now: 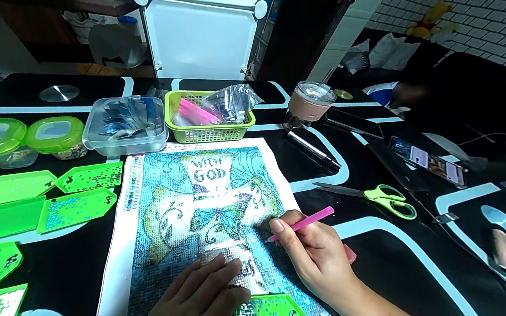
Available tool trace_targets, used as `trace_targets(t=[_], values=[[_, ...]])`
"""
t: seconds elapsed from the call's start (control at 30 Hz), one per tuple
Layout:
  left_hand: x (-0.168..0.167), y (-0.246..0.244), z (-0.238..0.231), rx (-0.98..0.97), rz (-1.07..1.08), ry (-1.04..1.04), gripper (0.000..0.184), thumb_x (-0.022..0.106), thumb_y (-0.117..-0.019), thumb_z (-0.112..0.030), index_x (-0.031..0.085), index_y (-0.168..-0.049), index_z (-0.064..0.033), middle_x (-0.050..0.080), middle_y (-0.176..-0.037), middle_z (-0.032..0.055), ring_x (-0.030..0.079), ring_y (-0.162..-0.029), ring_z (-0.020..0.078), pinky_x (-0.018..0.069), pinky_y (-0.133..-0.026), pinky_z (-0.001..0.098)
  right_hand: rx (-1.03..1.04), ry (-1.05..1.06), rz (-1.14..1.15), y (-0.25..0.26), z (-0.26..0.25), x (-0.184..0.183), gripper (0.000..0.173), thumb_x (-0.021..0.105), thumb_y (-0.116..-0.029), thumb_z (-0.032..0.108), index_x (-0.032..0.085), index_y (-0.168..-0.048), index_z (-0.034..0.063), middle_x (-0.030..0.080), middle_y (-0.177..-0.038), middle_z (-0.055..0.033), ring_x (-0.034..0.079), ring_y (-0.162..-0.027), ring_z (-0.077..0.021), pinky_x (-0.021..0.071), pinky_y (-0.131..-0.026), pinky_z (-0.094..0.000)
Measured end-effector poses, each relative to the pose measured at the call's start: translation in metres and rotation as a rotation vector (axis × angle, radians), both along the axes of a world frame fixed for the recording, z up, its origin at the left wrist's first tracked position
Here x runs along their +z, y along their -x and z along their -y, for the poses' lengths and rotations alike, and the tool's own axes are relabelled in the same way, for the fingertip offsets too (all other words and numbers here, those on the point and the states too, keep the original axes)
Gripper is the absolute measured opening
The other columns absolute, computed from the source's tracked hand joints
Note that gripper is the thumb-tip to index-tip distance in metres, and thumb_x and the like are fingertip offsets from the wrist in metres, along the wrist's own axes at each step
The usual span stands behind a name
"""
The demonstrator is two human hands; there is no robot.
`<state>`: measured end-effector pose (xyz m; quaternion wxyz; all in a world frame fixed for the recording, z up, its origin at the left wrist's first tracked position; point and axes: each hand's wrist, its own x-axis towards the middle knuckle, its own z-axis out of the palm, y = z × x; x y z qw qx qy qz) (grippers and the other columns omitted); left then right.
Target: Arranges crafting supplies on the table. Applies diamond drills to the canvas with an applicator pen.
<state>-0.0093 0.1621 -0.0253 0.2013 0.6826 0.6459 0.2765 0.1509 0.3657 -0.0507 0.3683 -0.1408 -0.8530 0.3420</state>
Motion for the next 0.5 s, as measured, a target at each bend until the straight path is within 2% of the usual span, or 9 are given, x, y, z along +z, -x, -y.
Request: trace_targets(t=[0.2,0.33,0.4,0.5], values=[[0.0,0.0,0.0,0.003,-0.002,-0.003,0.044,0.07,-0.0956,-0.042,0.07,-0.125,-0.0098,0.06,-0.146,0.0137,0.052,-0.14,0.0341,0.0373,-0.117,0.0513,0.039,0.051,-0.053,-0.004,0.002,0.002,0.031,0.05,-0.1098,0.024,0.066,-0.091,0.0049,0.064,-0.075,0.0005,0.06,-0.069,0.0015,0.0504,-0.063,-0.0135],[0.0,0.0,0.0,0.003,0.002,0.001,0.044,0.07,-0.0955,-0.042,0.07,-0.125,-0.0095,0.06,-0.146,0.0137,0.053,-0.14,0.0341,0.0373,-0.117,0.0518,0.305,0.185,-0.093,-0.011,0.011,0.009,0.032,0.048,-0.1109,0.026,0.06,-0.091,0.004,0.06,-0.073,-0.0023,0.06,-0.067,0.0009,0.0498,-0.062,-0.0135],[0.0,-0.001,0.0,0.011,0.004,-0.006,0.043,0.07,-0.0952,-0.041,0.071,-0.124,-0.0097,0.061,-0.145,0.0137,0.053,-0.139,0.0342,0.0378,-0.116,0.0516,0.409,0.165,-0.053,-0.011,0.014,0.01,0.032,0.049,-0.1102,0.023,0.058,-0.087,0.002,0.056,-0.068,-0.0059,0.056,-0.062,-0.0035,0.0464,-0.06,-0.0153],[-0.001,-0.002,0.0,0.023,0.001,-0.015,0.042,0.071,-0.0947,-0.041,0.071,-0.123,-0.0103,0.062,-0.145,0.0131,0.054,-0.139,0.0338,0.0378,-0.116,0.051,0.454,0.101,-0.03,-0.009,0.014,0.007,0.032,0.049,-0.1092,0.019,0.057,-0.084,0.0012,0.052,-0.066,-0.0071,0.052,-0.06,-0.0067,0.044,-0.059,-0.0166]])
